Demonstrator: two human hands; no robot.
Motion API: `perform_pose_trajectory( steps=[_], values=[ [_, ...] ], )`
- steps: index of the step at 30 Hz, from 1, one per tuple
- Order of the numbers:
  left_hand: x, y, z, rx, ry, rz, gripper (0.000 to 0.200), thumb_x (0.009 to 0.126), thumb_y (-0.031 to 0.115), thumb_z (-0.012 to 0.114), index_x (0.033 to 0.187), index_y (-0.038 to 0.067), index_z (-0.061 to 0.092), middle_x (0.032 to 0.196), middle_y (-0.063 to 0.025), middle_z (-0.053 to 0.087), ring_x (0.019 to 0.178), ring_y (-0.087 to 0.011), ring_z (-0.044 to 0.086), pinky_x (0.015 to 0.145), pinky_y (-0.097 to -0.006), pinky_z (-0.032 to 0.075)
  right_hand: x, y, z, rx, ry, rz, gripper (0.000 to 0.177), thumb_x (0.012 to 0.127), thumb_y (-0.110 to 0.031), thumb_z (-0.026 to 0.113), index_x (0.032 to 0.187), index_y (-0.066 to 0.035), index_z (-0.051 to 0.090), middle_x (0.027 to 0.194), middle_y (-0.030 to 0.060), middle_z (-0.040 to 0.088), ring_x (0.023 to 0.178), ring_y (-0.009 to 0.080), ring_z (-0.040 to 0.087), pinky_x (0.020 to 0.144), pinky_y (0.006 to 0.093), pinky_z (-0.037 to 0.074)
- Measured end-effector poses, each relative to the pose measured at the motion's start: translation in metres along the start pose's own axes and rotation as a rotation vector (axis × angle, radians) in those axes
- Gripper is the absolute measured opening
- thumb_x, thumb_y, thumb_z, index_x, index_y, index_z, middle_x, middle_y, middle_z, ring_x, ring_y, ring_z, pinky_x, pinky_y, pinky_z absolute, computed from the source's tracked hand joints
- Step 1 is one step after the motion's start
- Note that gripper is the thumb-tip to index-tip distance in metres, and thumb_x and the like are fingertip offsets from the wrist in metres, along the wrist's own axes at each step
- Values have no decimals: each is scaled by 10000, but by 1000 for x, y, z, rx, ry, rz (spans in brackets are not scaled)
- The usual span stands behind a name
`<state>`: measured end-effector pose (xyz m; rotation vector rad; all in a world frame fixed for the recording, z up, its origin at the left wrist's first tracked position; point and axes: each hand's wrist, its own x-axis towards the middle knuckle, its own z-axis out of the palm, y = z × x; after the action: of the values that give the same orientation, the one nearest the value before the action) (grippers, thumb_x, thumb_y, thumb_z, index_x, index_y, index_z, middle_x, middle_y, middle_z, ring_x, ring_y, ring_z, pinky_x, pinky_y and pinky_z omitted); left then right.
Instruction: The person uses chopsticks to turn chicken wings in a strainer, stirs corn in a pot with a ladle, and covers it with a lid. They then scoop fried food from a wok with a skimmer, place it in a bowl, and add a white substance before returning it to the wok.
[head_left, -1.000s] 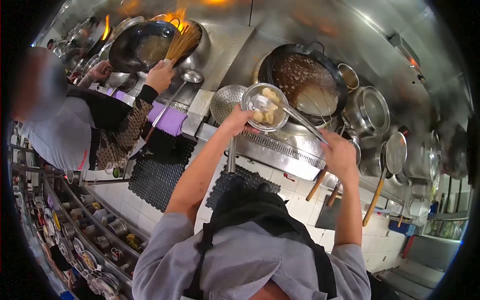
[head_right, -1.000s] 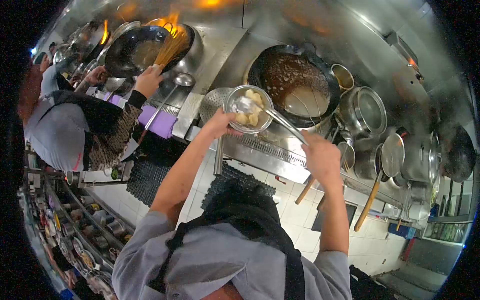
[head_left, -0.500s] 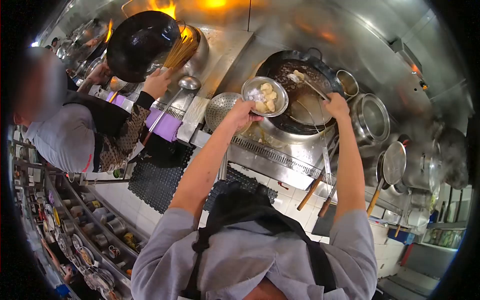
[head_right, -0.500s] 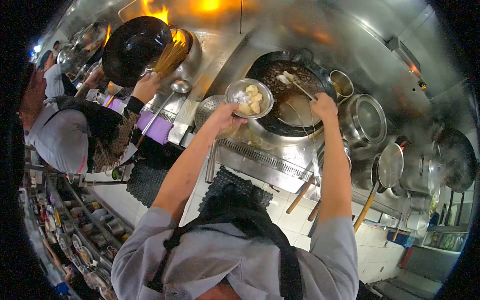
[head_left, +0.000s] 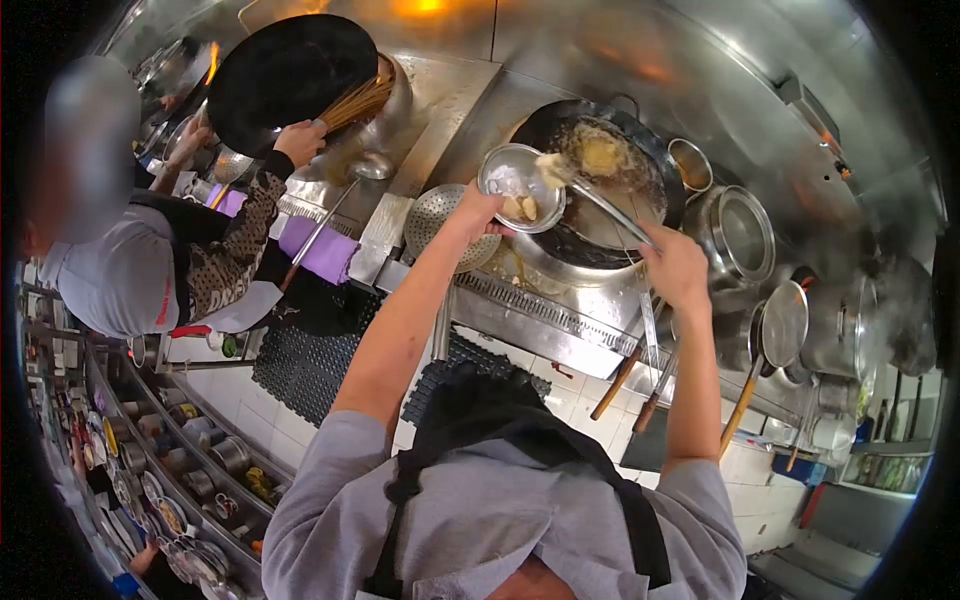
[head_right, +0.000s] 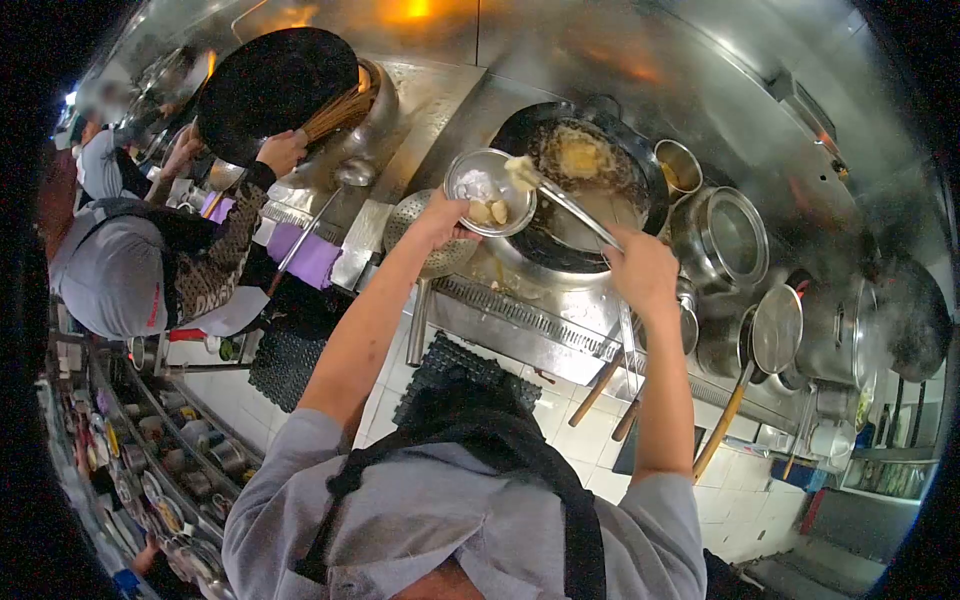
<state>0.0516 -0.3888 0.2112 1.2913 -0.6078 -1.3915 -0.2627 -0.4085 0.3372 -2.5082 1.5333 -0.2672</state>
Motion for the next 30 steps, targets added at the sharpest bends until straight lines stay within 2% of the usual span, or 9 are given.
perform_pose_trajectory(
  steps=[1,6,8,11,14,17,21,27,30],
  values=[
    [-1,-2,-2,-4,12,-3,468,861,10,524,1318,58,437,1085,-191,639,786,-315,713,530,-396,629,3,19,9,32,70,6,353,848,-206,647,1196,-159,686,1094,155,694,1003,368,650,878,451,501],
    [3,-12,-16,-70,-17,-31,421,863,11,546,1277,40,477,1047,-182,657,802,-300,712,533,-391,628,47,69,48,20,-6,170,389,837,-219,662,1209,-108,672,1062,169,704,1028,371,649,890,445,499],
    [2,-11,-15,-130,-15,-49,418,857,7,548,1268,34,482,1046,-182,659,810,-297,710,538,-391,630,52,60,51,-18,22,245,400,836,-227,665,1214,-95,668,1059,173,704,1032,370,648,889,448,499],
    [-7,-10,-14,-134,-48,24,453,847,11,540,1291,16,451,1112,-191,631,815,-328,706,581,-425,639,27,36,17,29,60,145,412,840,-237,663,1230,-104,659,1088,164,699,1031,363,650,899,441,498],
    [-13,-6,-11,-76,-31,65,473,854,12,536,1315,41,435,1141,-179,623,869,-318,702,588,-434,638,-16,-1,-7,87,-94,32,407,854,-229,645,1242,-108,649,1141,162,682,1041,361,643,909,436,496],
    [-11,-3,-12,-32,-58,53,482,861,5,518,1331,59,421,1151,-184,614,895,-327,697,590,-435,638,-24,-30,17,-129,-104,-138,393,867,-216,624,1244,-107,644,1166,163,669,1043,362,637,912,436,494],
    [-4,-8,-26,-18,-28,35,480,860,-3,509,1330,49,426,1137,-191,622,882,-336,697,584,-434,638,-24,-11,-2,-57,45,-32,371,867,-214,622,1224,-116,658,1134,169,677,1058,365,630,915,448,490],
    [-11,-20,-37,-120,-29,-27,481,857,3,504,1331,30,425,1151,-199,619,885,-329,696,596,-426,643,42,40,42,-165,-20,224,394,864,-234,637,1234,-102,648,1100,187,683,1073,376,621,917,470,483],
    [-16,-21,-40,-100,-40,2,479,864,22,519,1333,29,419,1154,-196,618,882,-319,698,599,-421,643,16,3,5,-55,43,127,381,866,-233,637,1219,-91,653,1098,184,684,1050,378,632,906,481,489]
  ],
)
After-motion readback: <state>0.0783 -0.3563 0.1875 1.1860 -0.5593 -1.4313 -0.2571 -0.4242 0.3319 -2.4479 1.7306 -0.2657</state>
